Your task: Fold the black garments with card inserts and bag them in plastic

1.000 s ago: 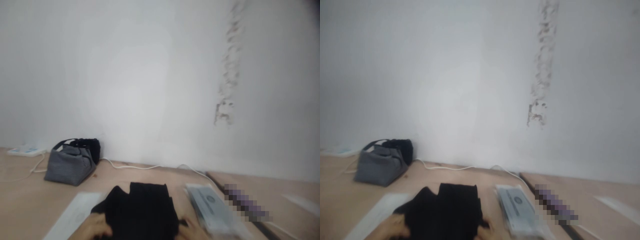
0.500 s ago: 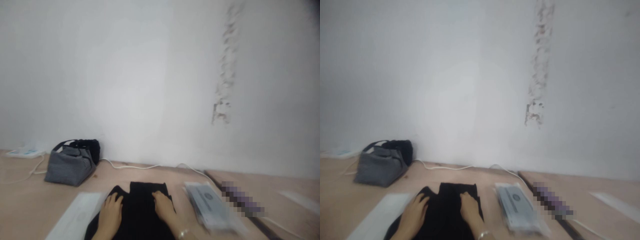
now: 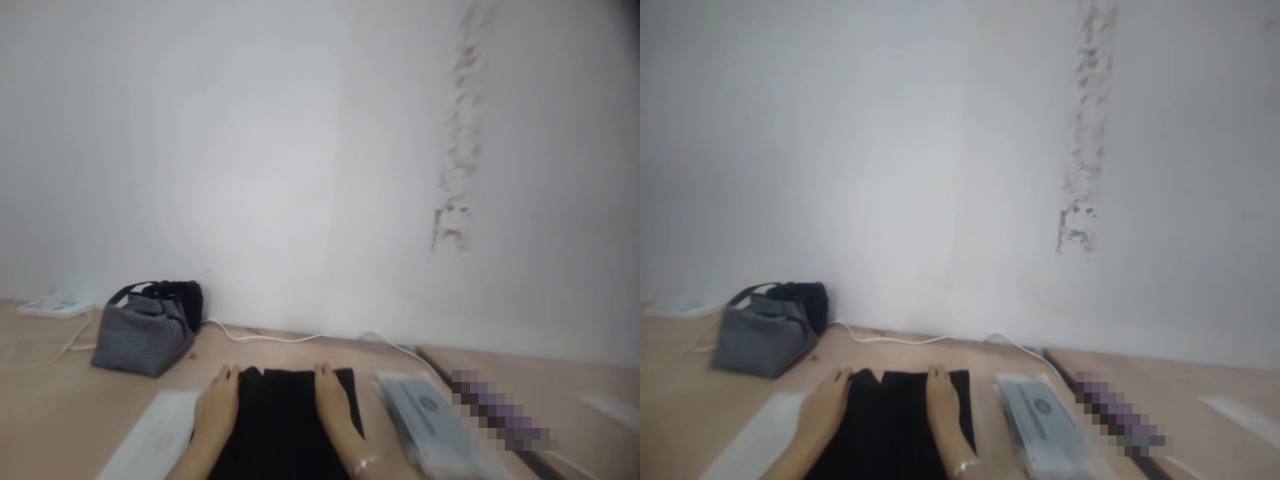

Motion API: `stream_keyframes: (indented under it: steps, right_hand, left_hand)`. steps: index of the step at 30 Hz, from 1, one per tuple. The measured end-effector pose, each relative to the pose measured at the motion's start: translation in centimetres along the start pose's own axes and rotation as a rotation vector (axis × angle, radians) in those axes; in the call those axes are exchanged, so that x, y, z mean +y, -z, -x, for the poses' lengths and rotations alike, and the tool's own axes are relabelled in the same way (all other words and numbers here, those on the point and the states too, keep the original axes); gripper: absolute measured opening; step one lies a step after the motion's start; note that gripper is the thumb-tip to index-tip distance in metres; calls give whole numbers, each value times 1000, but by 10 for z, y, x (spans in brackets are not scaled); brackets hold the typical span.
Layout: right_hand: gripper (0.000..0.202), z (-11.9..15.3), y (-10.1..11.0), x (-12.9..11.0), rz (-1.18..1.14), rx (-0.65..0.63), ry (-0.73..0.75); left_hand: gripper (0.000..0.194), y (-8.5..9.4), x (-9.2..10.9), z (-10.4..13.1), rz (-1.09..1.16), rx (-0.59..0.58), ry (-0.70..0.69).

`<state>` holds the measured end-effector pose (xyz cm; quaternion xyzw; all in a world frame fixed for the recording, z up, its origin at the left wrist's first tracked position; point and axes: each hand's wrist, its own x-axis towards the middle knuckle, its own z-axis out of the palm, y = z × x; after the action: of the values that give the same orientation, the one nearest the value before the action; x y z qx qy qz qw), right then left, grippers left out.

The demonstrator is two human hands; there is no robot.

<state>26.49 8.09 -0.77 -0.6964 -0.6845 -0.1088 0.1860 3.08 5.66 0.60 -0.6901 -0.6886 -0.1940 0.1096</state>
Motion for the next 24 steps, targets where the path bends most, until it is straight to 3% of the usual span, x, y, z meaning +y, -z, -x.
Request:
stream_keyframes:
  steps: [3,6,9,12,16,20,24]
  right_hand:
    - [51,-17,2,-5,17,27,9]
    - [51,-18,-8,-8,26,2,-16]
    - [52,-13,-23,-13,16,-32,-35]
    - [46,-16,-35,-23,-52,-48,11]
    - [41,-32,-51,-41,-188,-81,64]
    - [40,-42,-63,-54,-254,-85,42]
    - [38,-47,-64,-61,-279,-59,71]
  left_hand:
    - [36,-2,0,-21,-26,40,21]
    - [37,-15,1,-26,-51,34,18]
    - [39,-27,9,-11,-57,21,-21]
    - [35,-27,21,12,-19,-6,-93]
    - [40,-19,34,34,111,-208,-112]
    - [49,-28,35,40,119,-332,-85]
    - [50,-40,28,33,96,-297,-68]
